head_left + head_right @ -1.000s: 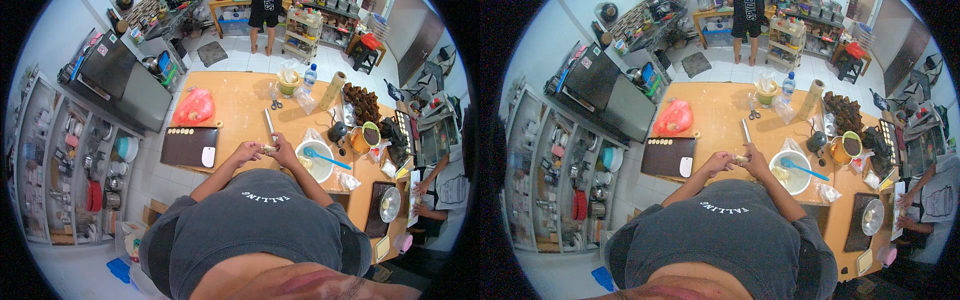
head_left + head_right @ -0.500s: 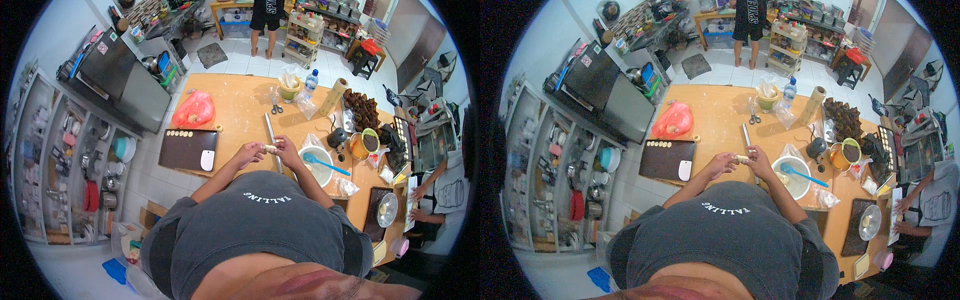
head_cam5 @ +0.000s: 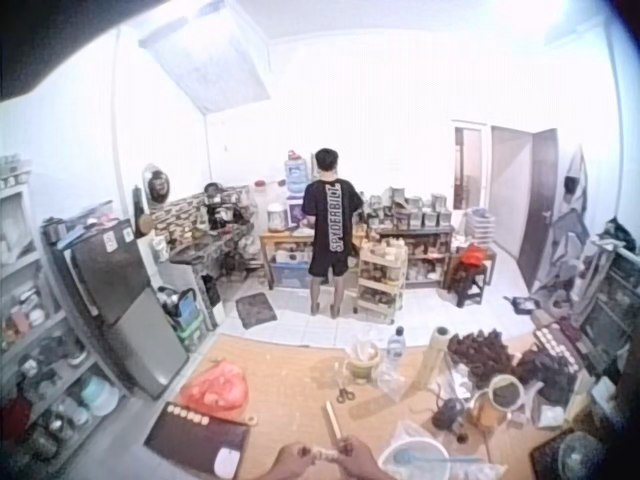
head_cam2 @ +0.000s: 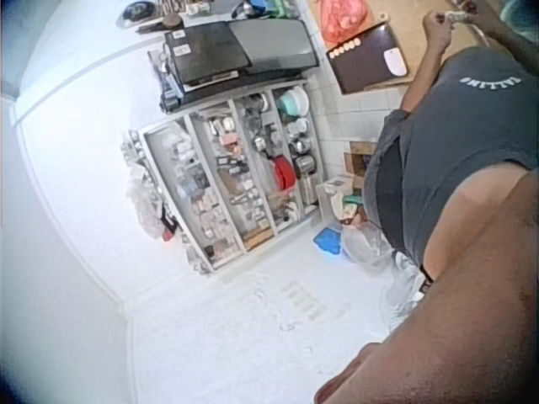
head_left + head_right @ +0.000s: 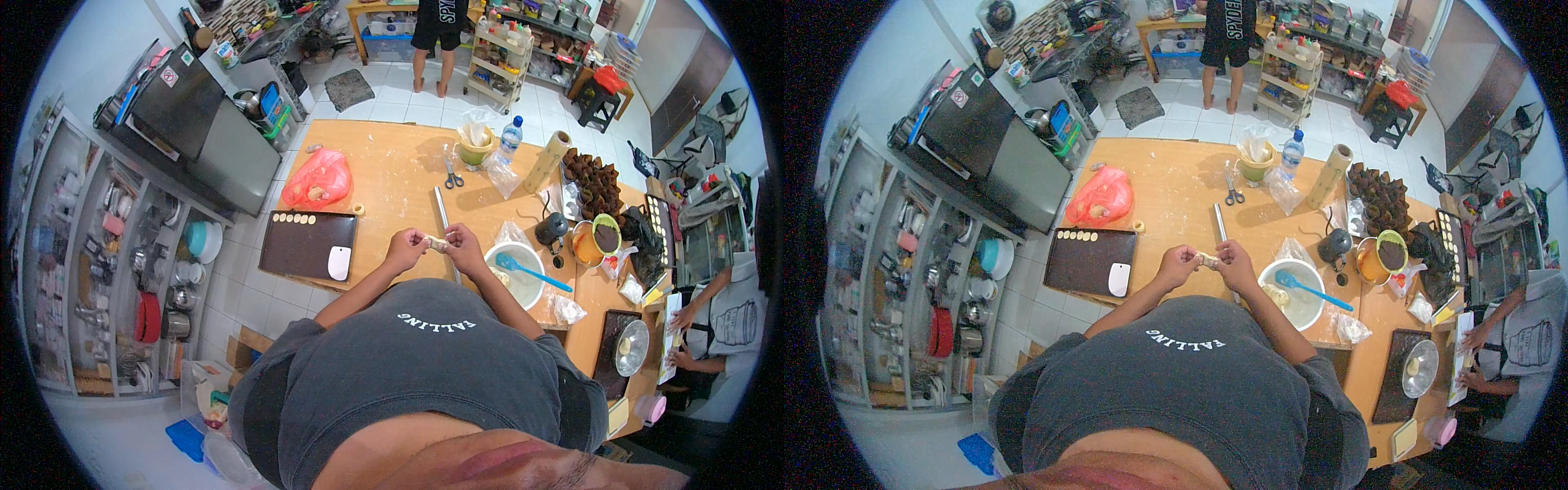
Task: The person rolls a piece of dough with a rolling pin on a wooden table. They place a piece of filling into the dough and roll it into a ball by hand before placing it on a tray.
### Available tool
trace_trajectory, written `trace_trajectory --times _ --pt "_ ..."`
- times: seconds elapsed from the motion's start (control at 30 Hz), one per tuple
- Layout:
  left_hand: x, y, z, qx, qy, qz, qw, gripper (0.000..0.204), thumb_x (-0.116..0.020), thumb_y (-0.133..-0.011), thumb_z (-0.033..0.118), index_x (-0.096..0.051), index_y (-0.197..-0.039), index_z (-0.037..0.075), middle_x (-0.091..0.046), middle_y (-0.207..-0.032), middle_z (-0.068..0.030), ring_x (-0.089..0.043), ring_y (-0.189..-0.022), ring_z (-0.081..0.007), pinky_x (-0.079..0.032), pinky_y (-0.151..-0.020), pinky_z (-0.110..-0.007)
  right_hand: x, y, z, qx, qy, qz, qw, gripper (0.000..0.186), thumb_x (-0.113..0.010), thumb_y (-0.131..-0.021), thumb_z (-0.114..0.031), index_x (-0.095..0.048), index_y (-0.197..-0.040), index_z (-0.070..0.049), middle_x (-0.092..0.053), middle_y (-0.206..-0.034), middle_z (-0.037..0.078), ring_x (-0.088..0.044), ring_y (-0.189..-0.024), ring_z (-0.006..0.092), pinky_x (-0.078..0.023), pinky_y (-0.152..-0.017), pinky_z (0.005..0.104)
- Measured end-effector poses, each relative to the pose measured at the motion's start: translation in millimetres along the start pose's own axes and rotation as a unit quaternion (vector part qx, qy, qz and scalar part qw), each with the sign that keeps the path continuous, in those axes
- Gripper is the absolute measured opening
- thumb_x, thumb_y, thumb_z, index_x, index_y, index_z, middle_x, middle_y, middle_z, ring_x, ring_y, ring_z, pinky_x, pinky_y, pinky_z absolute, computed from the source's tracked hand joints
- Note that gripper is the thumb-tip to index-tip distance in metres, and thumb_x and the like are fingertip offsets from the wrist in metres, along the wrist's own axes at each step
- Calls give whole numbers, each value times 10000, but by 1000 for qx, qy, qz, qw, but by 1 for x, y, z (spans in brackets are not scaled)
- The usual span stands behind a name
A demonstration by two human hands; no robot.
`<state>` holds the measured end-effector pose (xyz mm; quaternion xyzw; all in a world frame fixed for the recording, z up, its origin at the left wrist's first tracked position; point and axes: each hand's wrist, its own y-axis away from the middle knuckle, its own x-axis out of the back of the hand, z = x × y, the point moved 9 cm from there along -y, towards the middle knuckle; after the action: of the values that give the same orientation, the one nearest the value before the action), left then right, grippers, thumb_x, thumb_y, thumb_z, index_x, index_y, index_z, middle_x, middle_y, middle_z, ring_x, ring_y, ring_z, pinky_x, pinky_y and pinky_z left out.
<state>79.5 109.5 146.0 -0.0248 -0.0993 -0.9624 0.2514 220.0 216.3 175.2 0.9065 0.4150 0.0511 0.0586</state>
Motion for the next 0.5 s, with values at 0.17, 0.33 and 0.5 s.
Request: trace_trajectory --times 0.17,0.33,0.5 --pt "7 2 11 25 -13 34 999 184 -740 -970 131 -700 -1064 -22 -758 -924 -87 -692 -768 -118 -550 -683 -267 1 2 -15 8 -52 -43 998 445 -709 -895 44 -568 -1315 5 -679 -1046 68 -677 -963 154 -563 -871 292" --pt "12 7 23 16 -18 63 998 254 -731 -980 154 -712 -1157 -28 -768 -949 -80 -685 -760 -110 -536 -672 -261 1 2 -16 10 -67 -14 998 460 -697 -890 56 -568 -1329 12 -677 -1071 74 -670 -990 162 -558 -898 300" --pt "2 18 48 48 67 20 996 264 -742 -984 185 -743 -1188 18 -755 -903 -32 -660 -748 -89 -508 -650 -239 16 0 -19 7 -51 37 998 423 -701 -894 57 -576 -1295 9 -683 -1059 77 -671 -976 158 -558 -878 297"
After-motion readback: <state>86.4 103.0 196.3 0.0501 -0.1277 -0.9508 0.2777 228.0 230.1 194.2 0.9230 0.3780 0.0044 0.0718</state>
